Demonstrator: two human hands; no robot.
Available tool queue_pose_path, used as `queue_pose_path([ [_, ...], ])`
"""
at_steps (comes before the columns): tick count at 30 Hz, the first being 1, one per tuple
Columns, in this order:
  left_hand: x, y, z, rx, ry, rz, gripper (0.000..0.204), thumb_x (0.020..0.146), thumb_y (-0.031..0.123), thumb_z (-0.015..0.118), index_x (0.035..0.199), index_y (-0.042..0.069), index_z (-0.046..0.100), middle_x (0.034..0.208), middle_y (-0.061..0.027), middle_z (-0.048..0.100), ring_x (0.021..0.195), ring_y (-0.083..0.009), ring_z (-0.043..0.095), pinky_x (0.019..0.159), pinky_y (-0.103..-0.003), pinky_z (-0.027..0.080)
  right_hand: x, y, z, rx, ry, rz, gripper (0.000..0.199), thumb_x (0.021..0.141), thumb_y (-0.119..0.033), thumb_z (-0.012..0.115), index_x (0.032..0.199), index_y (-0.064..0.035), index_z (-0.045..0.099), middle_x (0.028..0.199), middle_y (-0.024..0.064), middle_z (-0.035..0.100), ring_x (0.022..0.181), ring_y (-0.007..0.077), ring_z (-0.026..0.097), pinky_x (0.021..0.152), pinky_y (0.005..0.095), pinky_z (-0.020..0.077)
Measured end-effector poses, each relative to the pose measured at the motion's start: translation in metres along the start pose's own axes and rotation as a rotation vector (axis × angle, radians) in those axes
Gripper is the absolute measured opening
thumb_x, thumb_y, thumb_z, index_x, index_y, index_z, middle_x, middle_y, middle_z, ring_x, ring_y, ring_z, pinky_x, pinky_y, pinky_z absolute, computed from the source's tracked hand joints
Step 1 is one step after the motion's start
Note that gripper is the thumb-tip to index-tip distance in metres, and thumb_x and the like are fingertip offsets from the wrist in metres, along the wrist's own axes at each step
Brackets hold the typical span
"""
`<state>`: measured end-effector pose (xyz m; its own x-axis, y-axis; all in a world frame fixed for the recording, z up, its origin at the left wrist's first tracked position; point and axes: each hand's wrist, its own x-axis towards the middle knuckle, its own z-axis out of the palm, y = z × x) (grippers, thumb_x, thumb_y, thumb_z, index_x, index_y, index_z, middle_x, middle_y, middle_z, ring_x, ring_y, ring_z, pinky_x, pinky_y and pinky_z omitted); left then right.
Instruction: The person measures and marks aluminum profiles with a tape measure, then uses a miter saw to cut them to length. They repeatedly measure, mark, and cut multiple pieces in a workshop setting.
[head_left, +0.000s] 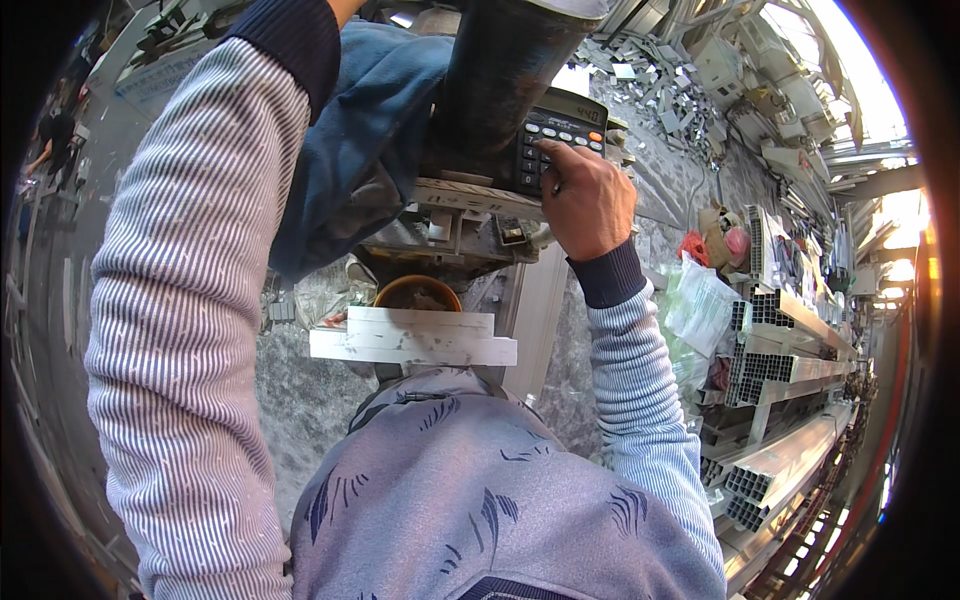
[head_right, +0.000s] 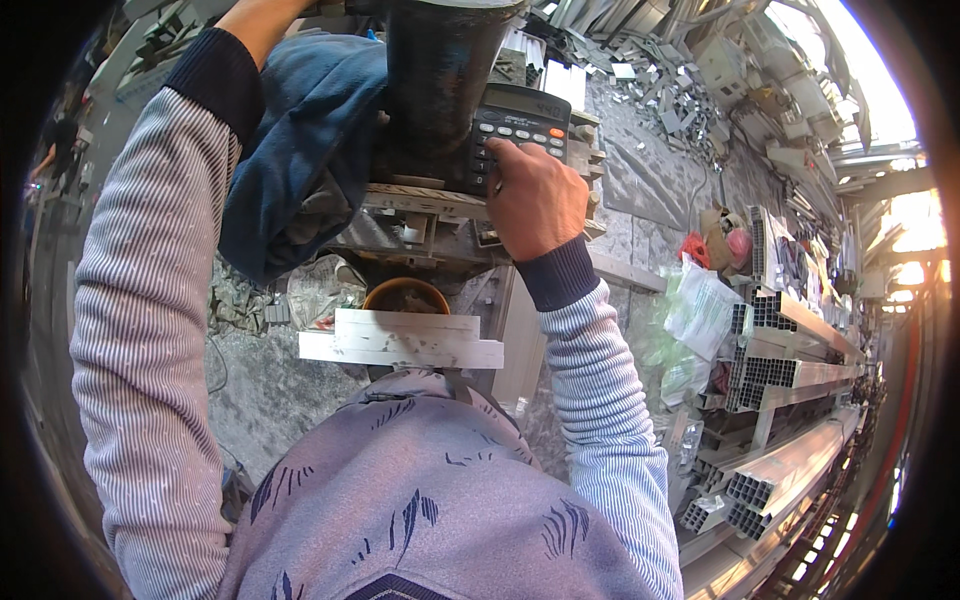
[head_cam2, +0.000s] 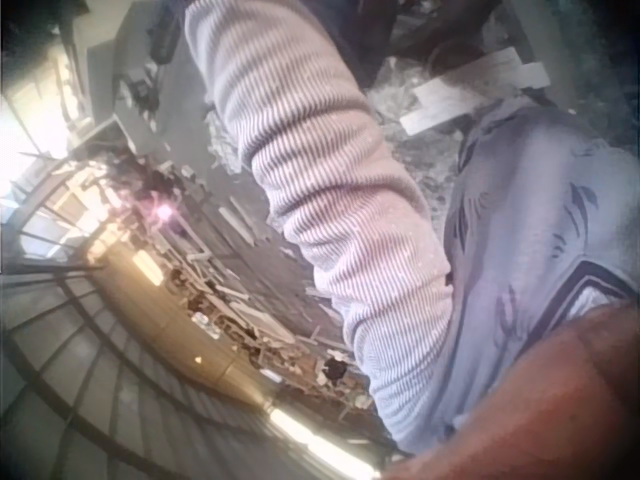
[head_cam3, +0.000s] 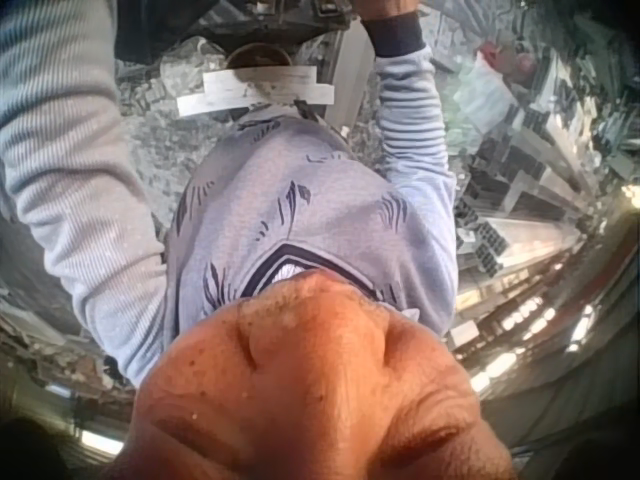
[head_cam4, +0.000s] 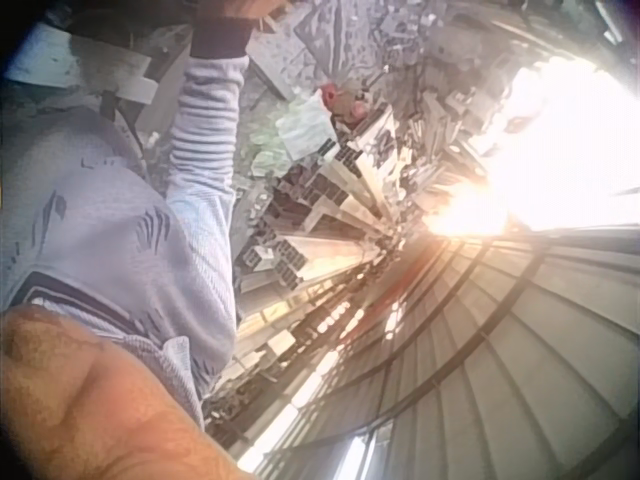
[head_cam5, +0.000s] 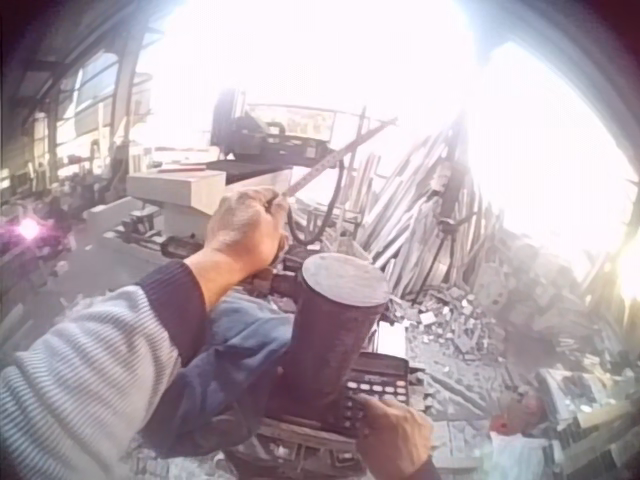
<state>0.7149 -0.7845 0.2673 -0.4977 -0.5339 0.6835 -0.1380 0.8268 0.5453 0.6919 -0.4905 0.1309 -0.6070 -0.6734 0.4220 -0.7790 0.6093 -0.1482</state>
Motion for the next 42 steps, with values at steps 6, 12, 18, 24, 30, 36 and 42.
queue_pose_path([
  [6, 0.001, -0.003, 0.000, 0.070, 0.011, 0.033, 0.030, 0.100, 0.033, 0.057, 0.094, 0.008, 0.073, 0.083, -0.0146, 0.075, 0.090, -0.0369, 0.072, 0.082, -0.047, 0.055, 0.009, -0.004, 0.002, -0.038, -0.045, -0.004, 0.024, 0.089, -0.016, 0.068, 0.112, -0.0161, 0.077, 0.088, 0.0094, 0.071, 0.082, 0.0311, 0.071, 0.071, 0.0434, 0.0553],
  [12, 0.001, -0.004, 0.002, 0.098, 0.051, 0.067, 0.031, 0.101, 0.033, 0.056, 0.094, 0.007, 0.073, 0.087, -0.0160, 0.075, 0.092, -0.0389, 0.071, 0.084, -0.048, 0.054, 0.015, -0.004, 0.003, -0.066, -0.127, 0.019, 0.026, 0.089, -0.017, 0.066, 0.112, -0.0163, 0.076, 0.091, 0.0104, 0.073, 0.083, 0.0319, 0.072, 0.072, 0.0447, 0.0547],
  [18, -0.001, 0.001, -0.003, -0.021, -0.026, -0.014, 0.031, 0.100, 0.033, 0.057, 0.093, 0.008, 0.074, 0.079, -0.0131, 0.075, 0.087, -0.0358, 0.073, 0.081, -0.046, 0.055, 0.011, -0.002, -0.003, -0.040, -0.080, 0.013, 0.025, 0.088, -0.018, 0.066, 0.111, -0.0163, 0.076, 0.090, 0.0102, 0.073, 0.084, 0.0326, 0.072, 0.072, 0.0452, 0.0546],
  [24, 0.000, -0.002, 0.000, 0.025, 0.022, 0.025, 0.031, 0.100, 0.033, 0.057, 0.094, 0.008, 0.074, 0.078, -0.0125, 0.075, 0.086, -0.0348, 0.073, 0.081, -0.046, 0.055, -0.004, 0.004, -0.004, -0.011, -0.027, 0.058, 0.023, 0.089, -0.018, 0.067, 0.111, -0.0158, 0.075, 0.090, 0.0094, 0.072, 0.085, 0.0335, 0.071, 0.073, 0.0453, 0.0548],
  [30, -0.001, -0.003, 0.003, 0.086, 0.102, 0.081, 0.030, 0.100, 0.033, 0.058, 0.094, 0.008, 0.074, 0.077, -0.0123, 0.074, 0.086, -0.0342, 0.073, 0.081, -0.045, 0.055, -0.011, 0.006, 0.001, -0.018, -0.011, 0.066, 0.024, 0.088, -0.015, 0.067, 0.111, -0.0150, 0.075, 0.092, 0.0092, 0.073, 0.085, 0.0328, 0.072, 0.073, 0.0436, 0.0557],
  [36, 0.000, -0.003, -0.001, -0.018, -0.006, 0.054, 0.030, 0.100, 0.032, 0.057, 0.093, 0.009, 0.075, 0.078, -0.0130, 0.074, 0.084, -0.0337, 0.073, 0.078, -0.044, 0.055, -0.029, 0.017, -0.009, 0.038, 0.109, 0.144, 0.023, 0.088, -0.012, 0.065, 0.109, -0.0134, 0.074, 0.096, 0.0109, 0.076, 0.086, 0.0325, 0.072, 0.075, 0.0424, 0.0564],
  [42, -0.002, 0.002, -0.004, -0.048, 0.004, 0.026, 0.029, 0.099, 0.031, 0.059, 0.093, 0.007, 0.075, 0.079, -0.0162, 0.074, 0.082, -0.0357, 0.073, 0.075, -0.045, 0.055, -0.044, 0.034, -0.012, 0.023, 0.136, 0.227, 0.023, 0.089, -0.012, 0.065, 0.109, -0.0130, 0.075, 0.098, 0.0111, 0.076, 0.087, 0.0324, 0.073, 0.076, 0.0423, 0.0565],
])
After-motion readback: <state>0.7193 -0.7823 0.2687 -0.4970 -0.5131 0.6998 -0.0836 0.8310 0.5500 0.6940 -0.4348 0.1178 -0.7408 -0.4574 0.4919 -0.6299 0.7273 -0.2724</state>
